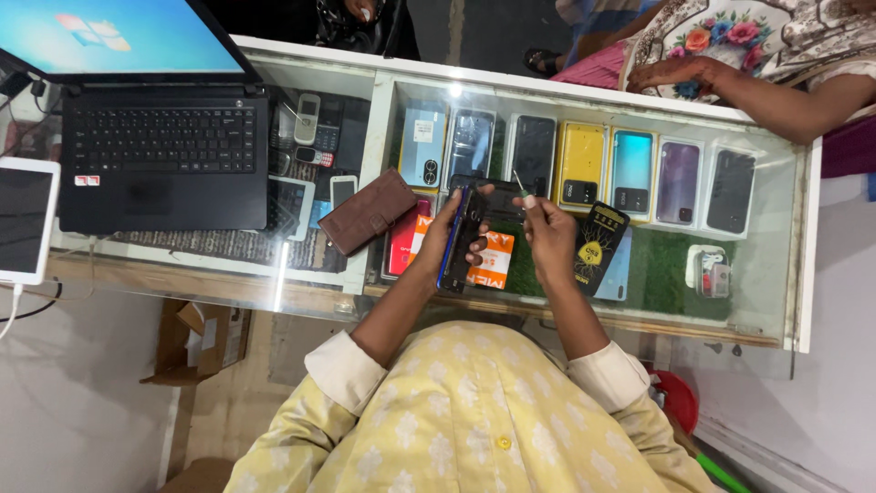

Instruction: The person uses a screwdriver to remove screws from the back of a smartphone, then flips the device to inspect the screen side. The person continues to unscrew and reposition the phone while working at a glass display counter.

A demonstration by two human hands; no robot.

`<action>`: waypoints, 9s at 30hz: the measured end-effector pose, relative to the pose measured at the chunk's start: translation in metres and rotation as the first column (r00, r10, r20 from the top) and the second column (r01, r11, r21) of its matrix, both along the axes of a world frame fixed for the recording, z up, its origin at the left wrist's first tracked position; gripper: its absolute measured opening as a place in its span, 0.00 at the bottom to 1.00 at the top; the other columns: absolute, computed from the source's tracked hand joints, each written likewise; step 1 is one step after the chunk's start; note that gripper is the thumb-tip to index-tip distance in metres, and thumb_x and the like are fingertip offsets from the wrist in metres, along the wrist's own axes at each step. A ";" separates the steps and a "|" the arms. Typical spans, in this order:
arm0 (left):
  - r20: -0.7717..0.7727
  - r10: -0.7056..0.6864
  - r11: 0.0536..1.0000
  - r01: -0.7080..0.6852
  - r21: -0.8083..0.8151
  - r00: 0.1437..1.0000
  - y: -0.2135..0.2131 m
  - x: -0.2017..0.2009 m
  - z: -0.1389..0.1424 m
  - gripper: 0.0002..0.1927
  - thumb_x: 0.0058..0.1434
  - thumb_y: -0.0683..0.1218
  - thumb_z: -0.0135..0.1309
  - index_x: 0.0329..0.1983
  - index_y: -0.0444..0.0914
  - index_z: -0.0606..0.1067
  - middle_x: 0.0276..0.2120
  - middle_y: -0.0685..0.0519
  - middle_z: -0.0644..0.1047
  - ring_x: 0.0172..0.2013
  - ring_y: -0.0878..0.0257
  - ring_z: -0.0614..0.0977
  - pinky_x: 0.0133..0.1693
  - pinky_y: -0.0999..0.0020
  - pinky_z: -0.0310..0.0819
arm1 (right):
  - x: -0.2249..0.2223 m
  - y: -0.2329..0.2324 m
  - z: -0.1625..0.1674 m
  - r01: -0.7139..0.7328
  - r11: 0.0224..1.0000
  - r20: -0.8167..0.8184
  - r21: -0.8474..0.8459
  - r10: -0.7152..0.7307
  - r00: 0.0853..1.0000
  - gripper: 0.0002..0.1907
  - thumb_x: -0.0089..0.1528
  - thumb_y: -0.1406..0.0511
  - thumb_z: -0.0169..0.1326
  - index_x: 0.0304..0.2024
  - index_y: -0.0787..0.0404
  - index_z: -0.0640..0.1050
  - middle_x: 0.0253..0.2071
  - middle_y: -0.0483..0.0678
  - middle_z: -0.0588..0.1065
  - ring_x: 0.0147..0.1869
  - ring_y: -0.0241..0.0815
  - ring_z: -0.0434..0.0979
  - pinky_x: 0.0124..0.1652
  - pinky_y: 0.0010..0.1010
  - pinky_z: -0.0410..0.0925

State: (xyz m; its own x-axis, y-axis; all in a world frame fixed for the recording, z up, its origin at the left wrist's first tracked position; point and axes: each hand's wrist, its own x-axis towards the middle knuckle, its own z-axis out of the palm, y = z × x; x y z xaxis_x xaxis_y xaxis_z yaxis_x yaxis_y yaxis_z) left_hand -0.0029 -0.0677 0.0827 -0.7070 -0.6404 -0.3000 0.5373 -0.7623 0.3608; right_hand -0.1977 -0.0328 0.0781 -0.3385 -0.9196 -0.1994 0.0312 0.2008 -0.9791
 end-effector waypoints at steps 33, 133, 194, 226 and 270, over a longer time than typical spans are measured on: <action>-0.286 -0.105 0.992 0.120 0.036 0.952 0.007 0.019 0.010 0.37 0.73 0.69 0.36 0.79 0.49 0.56 0.35 0.47 0.71 0.29 0.61 0.72 0.29 0.68 0.70 | 0.020 0.041 0.069 0.014 0.976 -0.013 -0.217 -0.017 1.000 0.10 0.67 0.66 0.60 0.49 0.64 0.77 0.39 0.42 0.78 0.36 0.25 0.71 0.32 0.18 0.64; 0.215 0.007 0.999 0.003 -0.046 0.977 0.035 0.014 -0.027 0.33 0.72 0.66 0.40 0.75 0.47 0.63 0.30 0.55 0.71 0.21 0.68 0.68 0.20 0.76 0.61 | -0.006 0.067 0.022 -0.216 0.976 -0.084 -0.011 0.214 0.973 0.16 0.69 0.60 0.55 0.55 0.62 0.81 0.31 0.44 0.78 0.28 0.27 0.71 0.28 0.20 0.63; 0.563 0.112 0.966 0.043 -0.255 0.819 0.060 -0.027 -0.029 0.35 0.69 0.72 0.38 0.28 0.38 0.72 0.21 0.52 0.74 0.20 0.64 0.76 0.24 0.69 0.71 | 0.010 0.038 0.046 -0.446 0.889 -0.741 -0.106 0.229 0.632 0.24 0.51 0.62 0.71 0.48 0.61 0.82 0.21 0.52 0.70 0.21 0.45 0.71 0.27 0.34 0.67; 0.583 0.029 0.995 0.035 -0.098 0.812 0.066 -0.041 -0.019 0.32 0.64 0.73 0.42 0.38 0.40 0.73 0.21 0.53 0.74 0.19 0.64 0.77 0.22 0.70 0.72 | -0.003 0.042 0.034 -0.366 0.930 -0.146 -0.028 0.359 0.922 0.21 0.56 0.71 0.67 0.49 0.61 0.74 0.23 0.32 0.57 0.27 0.24 0.52 0.28 0.20 0.52; 0.638 0.228 0.934 0.019 -0.356 0.736 0.094 -0.040 -0.026 0.30 0.71 0.66 0.37 0.44 0.36 0.75 0.22 0.53 0.73 0.18 0.66 0.74 0.20 0.70 0.68 | 0.010 0.062 -0.006 -0.367 0.930 0.286 -0.034 0.361 0.888 0.23 0.57 0.78 0.55 0.54 0.60 0.72 0.26 0.34 0.60 0.27 0.23 0.56 0.27 0.19 0.53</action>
State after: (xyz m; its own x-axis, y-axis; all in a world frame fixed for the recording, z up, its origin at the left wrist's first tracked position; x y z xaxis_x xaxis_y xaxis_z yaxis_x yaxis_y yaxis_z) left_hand -0.0433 0.0259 0.0568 -0.3290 -0.8420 -0.4277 0.1368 -0.4906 0.8606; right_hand -0.1880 0.0294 0.0721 0.0924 -0.9621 -0.2567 0.2261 0.2714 -0.9356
